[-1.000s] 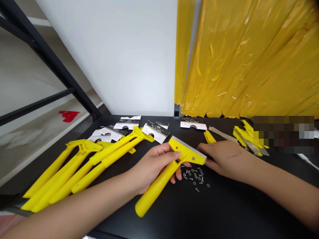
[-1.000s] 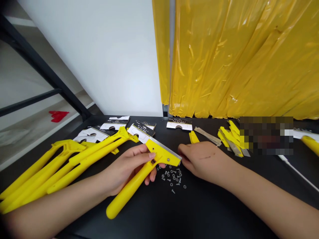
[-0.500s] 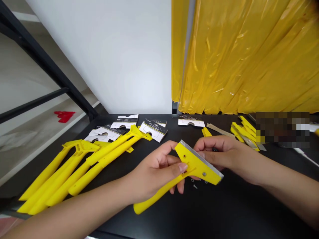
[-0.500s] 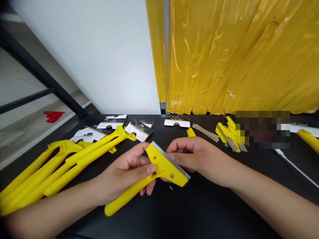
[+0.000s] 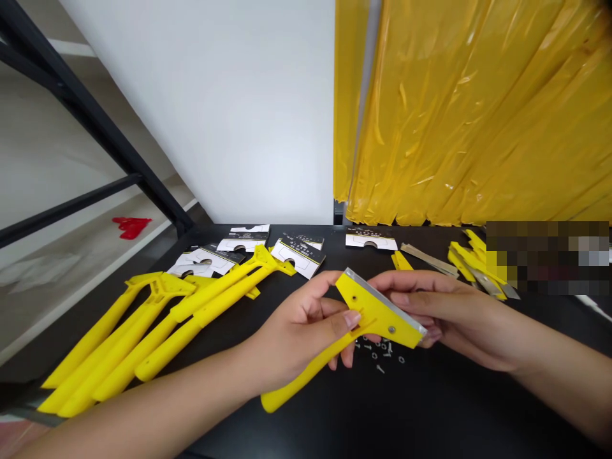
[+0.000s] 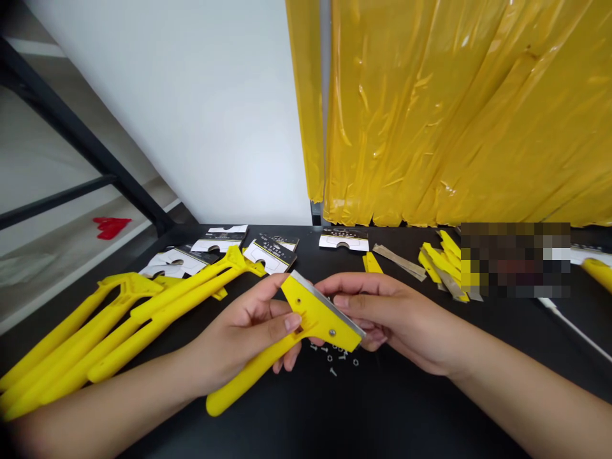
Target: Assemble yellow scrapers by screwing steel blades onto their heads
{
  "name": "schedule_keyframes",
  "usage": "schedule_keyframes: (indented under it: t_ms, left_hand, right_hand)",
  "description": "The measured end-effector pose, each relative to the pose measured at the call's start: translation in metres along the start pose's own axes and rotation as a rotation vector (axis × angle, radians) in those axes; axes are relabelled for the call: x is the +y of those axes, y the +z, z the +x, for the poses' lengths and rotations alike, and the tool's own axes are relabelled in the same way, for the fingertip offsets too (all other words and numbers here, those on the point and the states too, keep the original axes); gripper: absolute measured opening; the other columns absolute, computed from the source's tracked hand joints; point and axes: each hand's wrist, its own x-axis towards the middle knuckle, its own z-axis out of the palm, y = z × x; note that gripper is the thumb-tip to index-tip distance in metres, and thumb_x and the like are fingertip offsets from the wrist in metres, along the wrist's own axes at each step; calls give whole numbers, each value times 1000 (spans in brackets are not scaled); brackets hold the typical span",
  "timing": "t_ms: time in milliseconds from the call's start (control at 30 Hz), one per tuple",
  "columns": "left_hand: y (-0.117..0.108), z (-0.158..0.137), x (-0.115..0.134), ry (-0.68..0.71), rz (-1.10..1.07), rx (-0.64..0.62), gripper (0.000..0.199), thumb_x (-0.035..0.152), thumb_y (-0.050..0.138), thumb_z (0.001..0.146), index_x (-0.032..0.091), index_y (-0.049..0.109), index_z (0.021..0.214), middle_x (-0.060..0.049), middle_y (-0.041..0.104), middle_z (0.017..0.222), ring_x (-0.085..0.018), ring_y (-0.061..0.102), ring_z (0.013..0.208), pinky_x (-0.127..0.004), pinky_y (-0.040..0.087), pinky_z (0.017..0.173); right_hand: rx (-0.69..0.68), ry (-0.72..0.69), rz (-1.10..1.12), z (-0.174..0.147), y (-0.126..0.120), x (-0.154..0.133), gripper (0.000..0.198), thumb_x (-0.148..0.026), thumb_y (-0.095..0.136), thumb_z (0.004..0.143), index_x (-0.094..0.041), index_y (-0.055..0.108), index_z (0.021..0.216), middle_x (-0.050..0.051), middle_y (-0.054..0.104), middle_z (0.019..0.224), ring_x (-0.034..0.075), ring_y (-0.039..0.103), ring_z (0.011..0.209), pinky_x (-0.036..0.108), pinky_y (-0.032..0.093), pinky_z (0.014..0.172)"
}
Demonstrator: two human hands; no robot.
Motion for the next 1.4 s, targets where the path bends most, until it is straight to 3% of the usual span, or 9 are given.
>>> schedule_keyframes:
  t_ms: [300, 500, 800, 1033, 1400]
  left_hand:
    - [0, 0, 1, -20, -11, -17, 51, 45, 83, 103, 24, 63, 145, -10, 85, 103, -14, 72, 68, -22, 53, 60]
    - [1, -2, 0, -23, 3, -12, 59, 44, 84, 102, 25, 61, 153, -6, 82, 96, -15, 72, 67, -22, 52, 58]
    - [2, 0, -2, -36, -10, 0, 56, 44, 86, 100, 23, 55, 142, -4, 80, 91, -14, 73, 66, -20, 53, 56]
    - [2, -1, -4, 54, -16, -2, 38, 36, 86, 102, 27, 61, 129, -6, 74, 126, -11, 76, 66, -20, 55, 53]
    - [0, 1, -5, 78, -5, -11, 35, 35, 85, 103, 26, 61, 127, -5, 70, 129, -9, 77, 68, -17, 57, 53]
  right_hand:
    - [-72, 34, 51, 2, -1, 2, 51, -54, 87, 95, -20, 79, 133, 6, 69, 84, 9, 33, 63, 23, 20, 56]
    - [-106, 58, 102, 0, -5, 5, 48, -49, 86, 96, -24, 77, 137, -3, 52, 72, 9, 24, 60, 22, 20, 54]
    - [-142, 77, 132, 4, -6, 4, 41, -45, 86, 98, -21, 78, 131, -7, 40, 67, 8, 21, 59, 19, 22, 52]
    - [-179, 87, 151, 3, -5, 2, 37, -43, 84, 100, -22, 78, 131, -9, 36, 64, 8, 22, 58, 17, 25, 51]
    - [-162, 69, 151, 6, -6, 1, 39, -42, 87, 97, -21, 83, 131, -8, 38, 64, 7, 20, 57, 16, 24, 50]
